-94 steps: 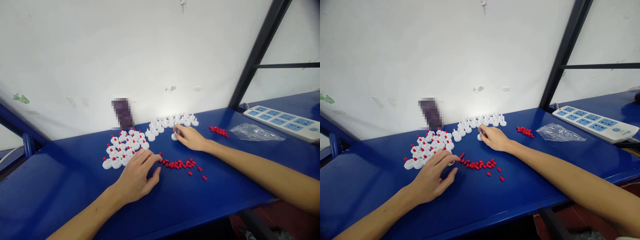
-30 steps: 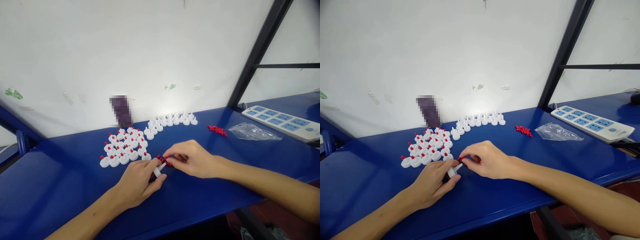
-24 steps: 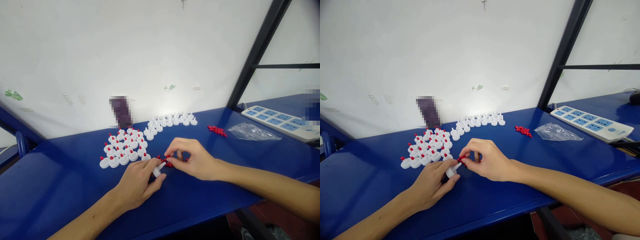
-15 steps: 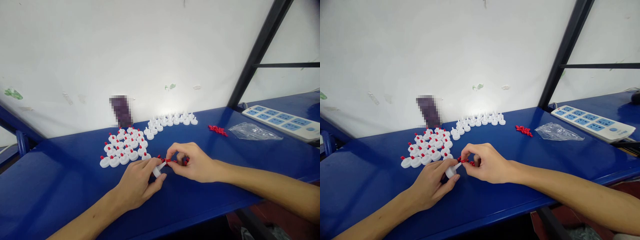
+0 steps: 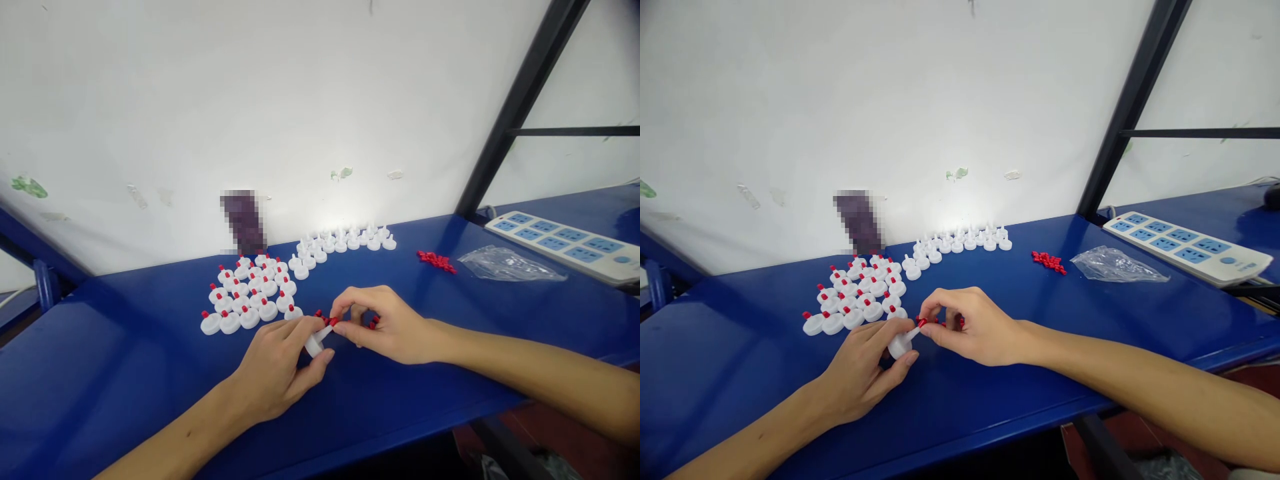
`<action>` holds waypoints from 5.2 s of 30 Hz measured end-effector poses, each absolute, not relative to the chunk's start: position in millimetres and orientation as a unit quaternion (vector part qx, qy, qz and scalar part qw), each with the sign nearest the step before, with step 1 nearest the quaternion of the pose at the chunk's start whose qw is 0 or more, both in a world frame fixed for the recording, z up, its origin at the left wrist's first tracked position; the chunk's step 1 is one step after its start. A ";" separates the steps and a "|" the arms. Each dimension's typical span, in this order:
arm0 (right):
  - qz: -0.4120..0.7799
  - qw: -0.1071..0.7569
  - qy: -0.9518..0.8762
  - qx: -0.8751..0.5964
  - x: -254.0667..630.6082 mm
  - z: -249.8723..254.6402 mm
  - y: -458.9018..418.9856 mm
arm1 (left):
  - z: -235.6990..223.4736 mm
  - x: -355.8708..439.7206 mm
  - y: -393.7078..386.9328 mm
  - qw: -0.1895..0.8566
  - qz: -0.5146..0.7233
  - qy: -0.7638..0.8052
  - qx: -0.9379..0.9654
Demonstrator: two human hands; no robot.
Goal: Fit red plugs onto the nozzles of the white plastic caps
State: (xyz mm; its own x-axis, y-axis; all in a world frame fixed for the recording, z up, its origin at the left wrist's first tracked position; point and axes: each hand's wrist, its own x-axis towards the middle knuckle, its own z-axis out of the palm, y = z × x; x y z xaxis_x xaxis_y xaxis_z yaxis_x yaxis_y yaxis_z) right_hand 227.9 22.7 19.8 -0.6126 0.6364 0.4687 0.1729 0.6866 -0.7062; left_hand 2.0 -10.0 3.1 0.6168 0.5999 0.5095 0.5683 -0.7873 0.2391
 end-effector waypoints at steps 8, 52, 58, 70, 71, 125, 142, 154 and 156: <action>0.267 0.379 -0.858 -0.220 226.3 17.7 22.8 | 3.2 2.4 -9.3 0.025 0.291 0.328 0.899; 0.235 0.245 -0.906 -0.253 224.1 23.0 3.4 | -1.4 6.4 -7.8 0.009 0.241 0.326 0.914; 0.306 0.288 -0.883 -0.211 222.6 20.8 6.1 | 4.2 8.6 -9.8 0.077 0.212 0.261 0.939; 0.286 0.345 -0.876 -0.179 217.1 8.9 7.5 | 4.2 10.2 -11.1 0.067 0.196 0.256 0.944; 0.291 0.345 -0.875 -0.176 216.7 8.7 7.9 | 4.4 10.4 -11.5 0.063 0.196 0.256 0.945; -0.022 0.158 -0.868 -0.470 268.7 14.8 101.3 | -0.6 0.9 -0.8 -0.033 0.196 0.318 0.927; 0.154 0.282 -0.924 -0.206 235.0 17.5 38.8 | 9.8 5.7 -8.3 -0.063 0.309 0.345 0.884; 0.220 0.175 -0.924 -0.258 224.3 9.7 75.2 | 3.1 16.5 -27.8 -0.071 0.242 0.138 0.958; 0.229 0.174 -0.923 -0.258 223.3 8.8 76.0 | 1.1 15.7 -26.6 -0.066 0.233 0.154 0.958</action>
